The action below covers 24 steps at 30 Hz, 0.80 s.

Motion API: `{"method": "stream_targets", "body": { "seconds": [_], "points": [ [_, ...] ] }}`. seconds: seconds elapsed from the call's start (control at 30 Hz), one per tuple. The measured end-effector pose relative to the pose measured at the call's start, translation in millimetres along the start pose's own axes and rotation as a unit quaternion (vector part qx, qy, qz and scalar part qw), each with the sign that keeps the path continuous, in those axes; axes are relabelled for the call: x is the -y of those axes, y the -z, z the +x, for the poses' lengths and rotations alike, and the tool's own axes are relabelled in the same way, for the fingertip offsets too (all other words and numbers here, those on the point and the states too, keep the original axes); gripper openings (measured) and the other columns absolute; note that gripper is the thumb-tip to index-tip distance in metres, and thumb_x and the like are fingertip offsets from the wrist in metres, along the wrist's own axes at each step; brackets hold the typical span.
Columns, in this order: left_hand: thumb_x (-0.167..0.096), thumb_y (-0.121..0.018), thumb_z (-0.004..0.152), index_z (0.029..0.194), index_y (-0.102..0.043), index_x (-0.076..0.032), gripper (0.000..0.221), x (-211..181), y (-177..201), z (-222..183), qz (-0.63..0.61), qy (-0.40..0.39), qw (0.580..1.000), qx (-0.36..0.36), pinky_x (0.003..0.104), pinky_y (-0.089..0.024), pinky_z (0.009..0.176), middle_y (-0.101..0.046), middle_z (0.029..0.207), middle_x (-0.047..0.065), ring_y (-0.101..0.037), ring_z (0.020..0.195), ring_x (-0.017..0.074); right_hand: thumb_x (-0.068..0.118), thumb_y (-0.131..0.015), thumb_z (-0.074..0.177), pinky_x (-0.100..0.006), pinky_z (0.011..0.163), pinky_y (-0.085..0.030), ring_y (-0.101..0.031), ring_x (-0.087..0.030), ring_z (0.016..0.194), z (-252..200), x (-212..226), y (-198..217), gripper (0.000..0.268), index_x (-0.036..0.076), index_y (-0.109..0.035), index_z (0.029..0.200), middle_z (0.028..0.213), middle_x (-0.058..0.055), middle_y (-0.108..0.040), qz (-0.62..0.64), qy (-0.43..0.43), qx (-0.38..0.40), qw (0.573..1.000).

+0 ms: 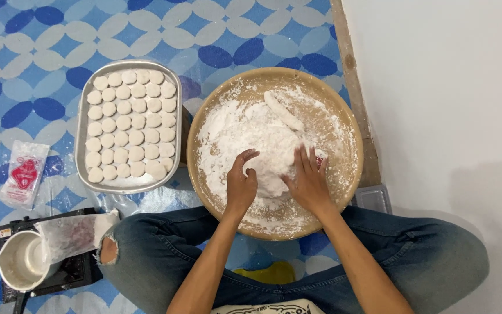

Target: The person is hand-forming small dough balls from a larger mass of dough and arranging them on a metal tray.

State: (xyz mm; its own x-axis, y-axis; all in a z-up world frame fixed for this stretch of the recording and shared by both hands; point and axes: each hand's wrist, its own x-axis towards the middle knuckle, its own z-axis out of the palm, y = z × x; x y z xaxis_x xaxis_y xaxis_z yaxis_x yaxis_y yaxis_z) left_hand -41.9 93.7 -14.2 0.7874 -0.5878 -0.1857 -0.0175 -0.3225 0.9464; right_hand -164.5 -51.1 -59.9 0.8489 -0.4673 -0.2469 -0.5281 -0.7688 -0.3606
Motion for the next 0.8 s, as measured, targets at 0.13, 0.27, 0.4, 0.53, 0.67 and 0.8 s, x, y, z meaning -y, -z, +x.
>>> {"method": "stream_targets", "body": {
  "seconds": [0.13, 0.27, 0.4, 0.53, 0.67, 0.8],
  "points": [
    [0.005, -0.042, 0.086, 0.142, -0.053, -0.009, 0.059, 18, -11, 7, 0.070, -0.031, 0.996, 0.040, 0.049, -0.016, 0.124, -0.058, 0.142, 0.016, -0.047, 0.138, 0.0377, 0.055, -0.040, 0.103, -0.063, 0.120, 0.005, -0.003, -0.037, 0.154, 0, 36, 10, 0.081, 0.004, -0.014, 0.161, 0.168, -0.021, -0.008, 0.038, -0.021, 0.041, 0.998],
    [0.008, -0.040, 0.085, 0.148, -0.048, -0.009, 0.066, 7, -8, 4, 0.077, -0.017, 0.994, 0.080, 0.050, -0.008, 0.126, -0.049, 0.150, 0.021, -0.034, 0.145, 0.0418, 0.046, -0.036, 0.102, -0.068, 0.117, 0.004, -0.008, -0.038, 0.154, -21, 42, 0, 0.072, 0.009, -0.020, 0.161, 0.167, -0.018, -0.018, -0.020, 0.076, 0.086, 0.993],
    [0.005, -0.039, 0.089, 0.150, -0.046, -0.014, 0.065, 3, -4, 7, 0.053, 0.032, 0.996, 0.059, 0.056, -0.009, 0.125, -0.045, 0.153, 0.024, -0.029, 0.145, 0.0478, 0.049, -0.039, 0.103, -0.066, 0.119, 0.002, -0.014, -0.035, 0.153, -27, 17, -12, 0.070, 0.011, -0.024, 0.160, 0.164, -0.017, -0.026, -0.064, 0.033, 0.060, 0.996],
    [0.004, -0.040, 0.090, 0.151, -0.046, -0.014, 0.065, 8, -12, 8, 0.055, 0.022, 0.996, 0.072, 0.059, -0.010, 0.122, -0.045, 0.153, 0.024, -0.020, 0.145, 0.0528, 0.054, -0.039, 0.105, -0.068, 0.117, 0.003, -0.008, -0.040, 0.154, -7, 11, -17, 0.077, 0.002, -0.022, 0.160, 0.166, -0.023, -0.019, -0.024, 0.013, 0.016, 0.999],
    [0.009, -0.046, 0.084, 0.149, -0.043, 0.001, 0.065, 36, -27, 13, 0.143, -0.131, 0.971, 0.138, 0.052, -0.011, 0.125, -0.052, 0.145, 0.028, -0.040, 0.143, 0.0419, 0.051, -0.054, 0.097, -0.070, 0.115, 0.009, 0.002, -0.046, 0.153, 1, 16, -13, 0.090, 0.003, -0.015, 0.162, 0.167, -0.026, -0.007, 0.018, -0.024, 0.017, 0.999],
    [0.009, -0.050, 0.083, 0.154, -0.034, 0.001, 0.074, 47, -46, 20, 0.280, -0.203, 0.924, 0.165, 0.051, -0.014, 0.125, -0.053, 0.145, 0.027, -0.043, 0.143, 0.0352, 0.043, -0.076, 0.084, -0.071, 0.116, 0.003, 0.009, -0.052, 0.151, -5, 8, 5, 0.117, 0.003, 0.001, 0.163, 0.167, -0.029, 0.005, 0.089, -0.065, 0.022, 0.994]
  ]
}}
